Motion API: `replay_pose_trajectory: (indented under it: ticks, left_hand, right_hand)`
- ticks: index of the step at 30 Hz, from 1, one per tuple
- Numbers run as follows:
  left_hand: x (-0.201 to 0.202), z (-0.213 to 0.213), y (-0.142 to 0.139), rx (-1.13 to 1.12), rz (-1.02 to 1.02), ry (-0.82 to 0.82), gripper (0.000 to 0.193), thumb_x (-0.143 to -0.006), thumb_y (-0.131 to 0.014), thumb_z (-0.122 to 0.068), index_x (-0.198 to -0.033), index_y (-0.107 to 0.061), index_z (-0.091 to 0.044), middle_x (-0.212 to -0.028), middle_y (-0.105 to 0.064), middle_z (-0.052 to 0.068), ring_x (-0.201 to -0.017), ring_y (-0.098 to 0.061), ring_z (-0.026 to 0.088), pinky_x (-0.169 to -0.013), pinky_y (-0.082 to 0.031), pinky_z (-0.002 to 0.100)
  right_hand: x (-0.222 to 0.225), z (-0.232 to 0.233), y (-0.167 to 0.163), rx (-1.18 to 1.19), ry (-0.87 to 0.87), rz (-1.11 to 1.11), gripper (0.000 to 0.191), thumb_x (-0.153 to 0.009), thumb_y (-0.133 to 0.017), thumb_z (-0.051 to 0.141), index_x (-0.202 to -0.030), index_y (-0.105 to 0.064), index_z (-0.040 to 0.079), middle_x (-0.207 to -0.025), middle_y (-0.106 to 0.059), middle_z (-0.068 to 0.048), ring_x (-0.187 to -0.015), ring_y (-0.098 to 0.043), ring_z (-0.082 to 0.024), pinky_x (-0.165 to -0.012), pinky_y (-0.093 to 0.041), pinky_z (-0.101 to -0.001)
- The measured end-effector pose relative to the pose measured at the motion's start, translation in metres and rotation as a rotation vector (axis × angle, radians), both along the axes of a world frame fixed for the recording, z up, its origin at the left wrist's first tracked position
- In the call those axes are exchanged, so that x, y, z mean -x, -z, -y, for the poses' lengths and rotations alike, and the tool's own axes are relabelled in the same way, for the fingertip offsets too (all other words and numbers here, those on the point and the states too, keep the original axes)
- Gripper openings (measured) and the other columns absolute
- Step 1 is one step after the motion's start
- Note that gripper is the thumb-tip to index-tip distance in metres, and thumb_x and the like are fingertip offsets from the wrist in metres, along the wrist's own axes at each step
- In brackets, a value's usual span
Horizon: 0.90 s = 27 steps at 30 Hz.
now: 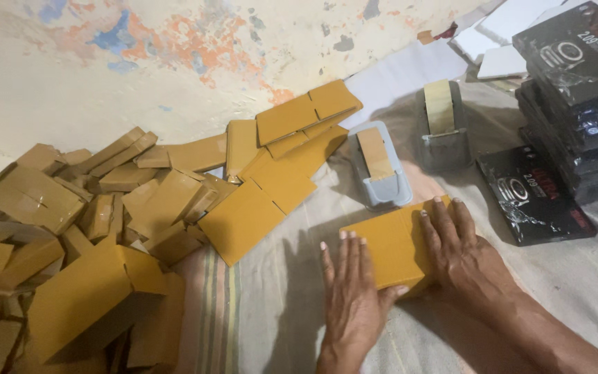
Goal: The person assembles small cardboard boxes by folding the flat pieces into shape and securing the flaps. They repeatedly pick up a flat piece, fold it into a box, and press the flaps to close it.
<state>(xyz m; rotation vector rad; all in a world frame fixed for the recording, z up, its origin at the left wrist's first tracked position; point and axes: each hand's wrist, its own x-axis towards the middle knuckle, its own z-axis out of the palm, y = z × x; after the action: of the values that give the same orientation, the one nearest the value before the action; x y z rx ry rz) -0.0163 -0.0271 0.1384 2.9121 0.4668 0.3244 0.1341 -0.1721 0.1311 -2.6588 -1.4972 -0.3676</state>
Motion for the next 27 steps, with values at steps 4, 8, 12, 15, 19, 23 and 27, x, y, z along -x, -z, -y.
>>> replay_pose_trajectory:
  ticks: [4,8,12,15,19,23,27]
  left_hand:
    - [-0.027,0.026,0.005,-0.125,0.073,0.125,0.087,-0.094,-0.065,-0.045,-0.151,-0.031,0.012,-0.161,-0.026,0.032,-0.154,-0.014,0.042,-0.123,0.002,0.060]
    - [-0.036,0.037,0.010,-0.169,0.064,0.192,0.082,-0.092,-0.066,-0.034,-0.154,-0.033,0.009,-0.163,-0.030,0.027,-0.157,-0.018,0.038,-0.126,0.000,0.056]
    - [-0.026,0.027,0.014,-0.110,0.117,0.197,0.078,-0.095,-0.063,-0.037,-0.152,-0.034,0.008,-0.163,-0.029,0.028,-0.155,-0.019,0.039,-0.125,-0.002,0.057]
    - [-0.012,0.013,0.015,-0.083,0.123,0.133,0.080,-0.099,-0.059,-0.042,-0.153,-0.032,0.010,-0.164,-0.026,0.028,-0.156,-0.018,0.039,-0.126,-0.005,0.054]
    - [0.006,-0.001,0.010,0.005,0.121,0.034,0.075,-0.105,-0.049,-0.042,-0.155,-0.030,0.010,-0.166,-0.022,0.028,-0.155,-0.016,0.040,-0.123,-0.005,0.054]
    - [-0.002,-0.005,0.001,0.120,0.034,-0.072,0.073,-0.105,-0.040,-0.045,-0.154,-0.028,0.008,-0.166,-0.019,0.024,-0.155,-0.013,0.040,-0.123,-0.006,0.054]
    - [-0.033,-0.007,-0.009,0.148,-0.115,-0.186,0.067,-0.106,-0.032,-0.045,-0.157,-0.029,-0.001,-0.168,-0.018,0.018,-0.155,-0.012,0.039,-0.124,-0.006,0.059]
  right_hand:
    - [0.008,0.000,-0.007,-0.038,0.014,0.020,0.120,-0.065,-0.078,0.057,-0.150,-0.027,-0.009,-0.155,-0.026,-0.039,-0.144,-0.024,-0.058,-0.100,-0.051,-0.0485]
    - [0.008,0.001,-0.013,0.151,0.073,-0.050,0.108,-0.075,-0.076,0.047,-0.156,-0.023,0.000,-0.163,-0.020,-0.030,-0.148,-0.018,-0.052,-0.116,-0.041,-0.0439]
    - [0.003,0.000,-0.005,0.099,0.058,-0.076,0.127,-0.066,-0.080,0.063,-0.157,-0.021,-0.002,-0.164,-0.018,-0.033,-0.148,-0.018,-0.054,-0.109,-0.046,-0.0475]
    - [-0.001,0.000,0.010,-0.014,0.026,-0.067,0.136,-0.060,-0.080,0.076,-0.154,-0.024,-0.006,-0.160,-0.022,-0.036,-0.147,-0.020,-0.057,-0.104,-0.049,-0.0526]
    - [-0.010,0.003,0.026,0.122,0.078,0.406,0.112,-0.077,-0.071,0.056,-0.159,-0.022,-0.003,-0.164,-0.021,-0.033,-0.151,-0.019,-0.053,-0.108,-0.046,-0.0384]
    - [-0.010,0.002,0.028,-0.205,-0.087,0.064,0.133,-0.066,-0.048,0.094,-0.147,-0.029,-0.009,-0.152,-0.025,-0.039,-0.140,-0.021,-0.059,-0.107,-0.037,-0.0561]
    - [-0.004,0.002,0.013,-0.039,-0.014,-0.055,0.116,-0.082,-0.040,0.083,-0.153,-0.028,-0.007,-0.159,-0.023,-0.036,-0.146,-0.019,-0.059,-0.109,-0.035,-0.0524]
